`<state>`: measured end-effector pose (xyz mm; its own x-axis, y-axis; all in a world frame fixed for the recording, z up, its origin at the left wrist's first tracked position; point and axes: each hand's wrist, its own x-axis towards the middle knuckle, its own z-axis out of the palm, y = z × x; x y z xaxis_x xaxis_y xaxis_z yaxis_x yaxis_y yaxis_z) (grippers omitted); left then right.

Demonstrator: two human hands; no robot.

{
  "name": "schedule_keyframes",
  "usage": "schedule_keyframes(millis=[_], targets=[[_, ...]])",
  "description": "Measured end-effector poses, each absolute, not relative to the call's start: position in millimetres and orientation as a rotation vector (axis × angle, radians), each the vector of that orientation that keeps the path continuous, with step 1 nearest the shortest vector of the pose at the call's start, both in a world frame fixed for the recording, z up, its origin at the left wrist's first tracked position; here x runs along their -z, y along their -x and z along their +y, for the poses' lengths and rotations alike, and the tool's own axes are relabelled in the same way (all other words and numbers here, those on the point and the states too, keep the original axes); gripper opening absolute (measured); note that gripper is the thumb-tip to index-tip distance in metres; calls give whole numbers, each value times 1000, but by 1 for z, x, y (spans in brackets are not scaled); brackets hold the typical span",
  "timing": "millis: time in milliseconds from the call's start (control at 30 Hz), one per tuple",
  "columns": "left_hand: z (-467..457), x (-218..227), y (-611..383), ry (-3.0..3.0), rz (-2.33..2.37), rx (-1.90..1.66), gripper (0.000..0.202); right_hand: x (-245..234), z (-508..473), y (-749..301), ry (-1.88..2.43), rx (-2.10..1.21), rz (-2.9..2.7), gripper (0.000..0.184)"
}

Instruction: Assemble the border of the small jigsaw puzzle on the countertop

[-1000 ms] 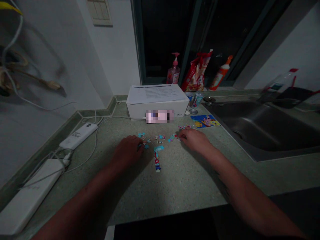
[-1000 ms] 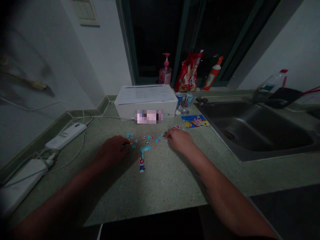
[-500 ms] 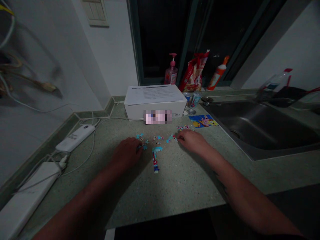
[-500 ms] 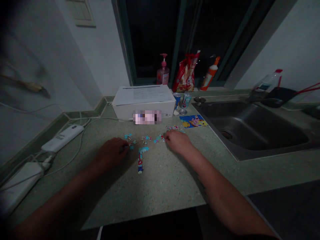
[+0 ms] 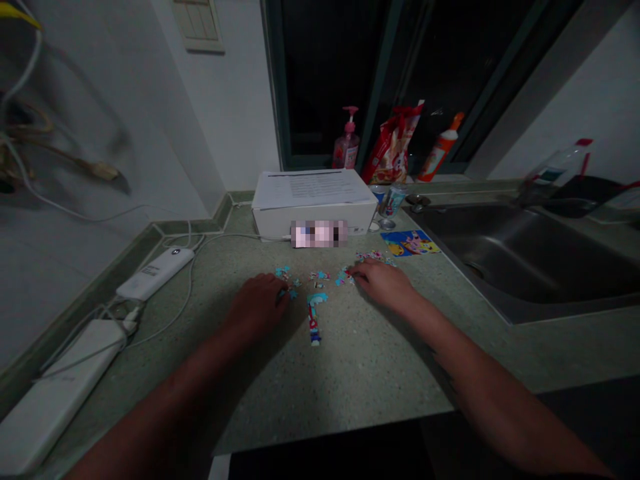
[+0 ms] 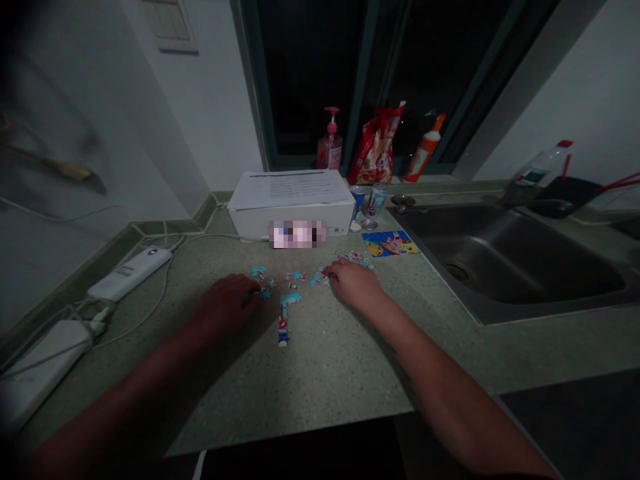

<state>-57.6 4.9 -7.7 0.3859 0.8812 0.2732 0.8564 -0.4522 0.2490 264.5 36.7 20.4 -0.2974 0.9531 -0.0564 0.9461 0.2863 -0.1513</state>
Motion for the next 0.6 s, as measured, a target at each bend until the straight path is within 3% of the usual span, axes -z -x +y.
schedule_keyframes(millis=[600], targets=[[6, 0, 58, -2543, 1630, -454, 24, -18, 33, -259, 1802, -223, -2495, 39]])
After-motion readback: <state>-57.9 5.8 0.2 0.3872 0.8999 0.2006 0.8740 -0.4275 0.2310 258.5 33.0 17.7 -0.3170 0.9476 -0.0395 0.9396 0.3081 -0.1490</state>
